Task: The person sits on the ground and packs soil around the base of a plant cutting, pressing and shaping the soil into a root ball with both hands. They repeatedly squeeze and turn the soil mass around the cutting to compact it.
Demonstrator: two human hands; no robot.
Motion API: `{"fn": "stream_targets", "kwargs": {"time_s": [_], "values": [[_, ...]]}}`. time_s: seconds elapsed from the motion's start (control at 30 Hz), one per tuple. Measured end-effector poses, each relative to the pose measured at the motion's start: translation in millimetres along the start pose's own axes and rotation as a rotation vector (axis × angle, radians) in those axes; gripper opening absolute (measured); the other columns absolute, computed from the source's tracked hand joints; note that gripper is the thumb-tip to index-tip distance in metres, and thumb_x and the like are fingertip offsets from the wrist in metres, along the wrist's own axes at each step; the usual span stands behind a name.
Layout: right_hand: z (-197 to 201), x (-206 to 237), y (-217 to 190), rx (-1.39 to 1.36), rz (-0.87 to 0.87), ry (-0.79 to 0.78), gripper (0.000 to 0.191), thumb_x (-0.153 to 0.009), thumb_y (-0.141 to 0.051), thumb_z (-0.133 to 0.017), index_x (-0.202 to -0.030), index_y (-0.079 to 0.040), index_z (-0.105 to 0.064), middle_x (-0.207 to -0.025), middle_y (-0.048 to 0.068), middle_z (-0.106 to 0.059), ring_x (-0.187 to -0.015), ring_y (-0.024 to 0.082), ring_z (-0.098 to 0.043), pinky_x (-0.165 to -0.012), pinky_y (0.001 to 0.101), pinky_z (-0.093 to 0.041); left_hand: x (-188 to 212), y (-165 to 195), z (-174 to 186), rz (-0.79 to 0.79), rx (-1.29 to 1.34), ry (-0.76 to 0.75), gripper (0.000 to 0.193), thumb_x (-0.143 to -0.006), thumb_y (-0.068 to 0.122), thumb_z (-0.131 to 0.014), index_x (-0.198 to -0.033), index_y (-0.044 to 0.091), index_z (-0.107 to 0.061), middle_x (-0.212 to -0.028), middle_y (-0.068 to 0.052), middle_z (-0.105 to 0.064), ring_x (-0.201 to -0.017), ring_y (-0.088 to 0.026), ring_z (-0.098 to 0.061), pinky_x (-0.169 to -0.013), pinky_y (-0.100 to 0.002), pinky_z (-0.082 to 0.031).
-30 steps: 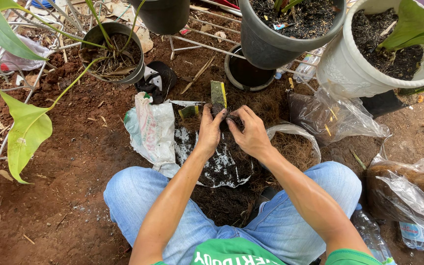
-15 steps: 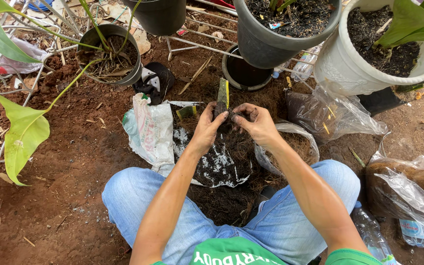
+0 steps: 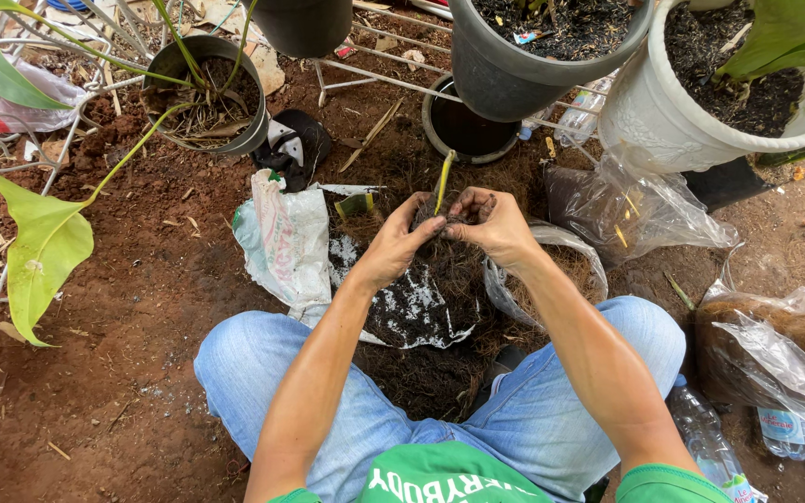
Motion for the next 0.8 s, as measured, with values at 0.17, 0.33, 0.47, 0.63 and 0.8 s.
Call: {"fn": "stream_targets", "kwargs": {"time_s": [0.17, 0.33, 0.47, 0.63, 0.8], "values": [[9, -4, 5, 0.068, -0.036, 0.053, 0.048, -0.058, -0.001, -0.095, -0.093, -0.004, -0.062, -0.088, 0.000, -0.062, -0.082, 0.011, -0.061, -0.079, 0.0287, -0.056, 5, -5, -3, 0.103, 0.070, -0.088, 0.081, -0.093, 0.043, -0.074, -0.149, -0.006, -0.044, -0.124, -0.019, -0.064, -0.102, -0.016, -0.064, -0.075, -0.030, -0.057], [3, 4, -5, 0.224, -0.040, 0.056, 0.063, -0.049, -0.010, -0.099, -0.103, -0.006, -0.065, -0.090, -0.003, -0.057, -0.085, 0.013, -0.054, -0.083, 0.0352, -0.047, 8, -21, 0, 0.263, 0.030, -0.173, 0.089, -0.085, 0.043, -0.074, -0.151, -0.003, -0.035, -0.126, -0.013, -0.064, -0.103, -0.016, -0.068, -0.066, -0.033, -0.063], [-11, 8, -20, 0.290, 0.020, -0.055, 0.077, -0.046, -0.018, -0.099, -0.115, -0.008, -0.067, -0.105, 0.001, -0.068, -0.102, 0.017, -0.063, -0.099, 0.0383, -0.046, 12, -27, -5, 0.245, 0.106, -0.295, 0.090, -0.091, 0.043, -0.076, -0.156, -0.005, -0.037, -0.117, -0.015, -0.065, -0.093, -0.016, -0.069, -0.064, -0.031, -0.058], [-27, 12, -20, 0.081, -0.070, -0.149, 0.085, -0.055, -0.037, -0.096, -0.129, -0.010, -0.066, -0.118, 0.006, -0.075, -0.115, 0.022, -0.068, -0.109, 0.0440, -0.053, 12, -31, -11, 0.303, 0.399, -0.218, 0.077, -0.092, 0.043, -0.073, -0.143, -0.006, -0.042, -0.104, -0.013, -0.068, -0.075, -0.019, -0.074, -0.052, -0.027, -0.058], [-40, 19, -28, 0.051, 0.071, -0.297, 0.078, -0.083, -0.056, -0.071, -0.143, -0.008, -0.061, -0.137, 0.007, -0.069, -0.129, 0.021, -0.064, -0.112, 0.0453, -0.052, 12, -11, -10, 0.227, 0.485, -0.178, 0.070, -0.092, 0.042, -0.071, -0.146, 0.009, -0.039, -0.096, -0.009, -0.069, -0.063, -0.014, -0.069, -0.040, -0.021, -0.047]]}}
Point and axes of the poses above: each hand's wrist, its own x-axis away from the middle knuckle, its own z-axis out of the back of the hand, y = z × x, the point moved 7 cm from there along -x, towards the middle knuckle
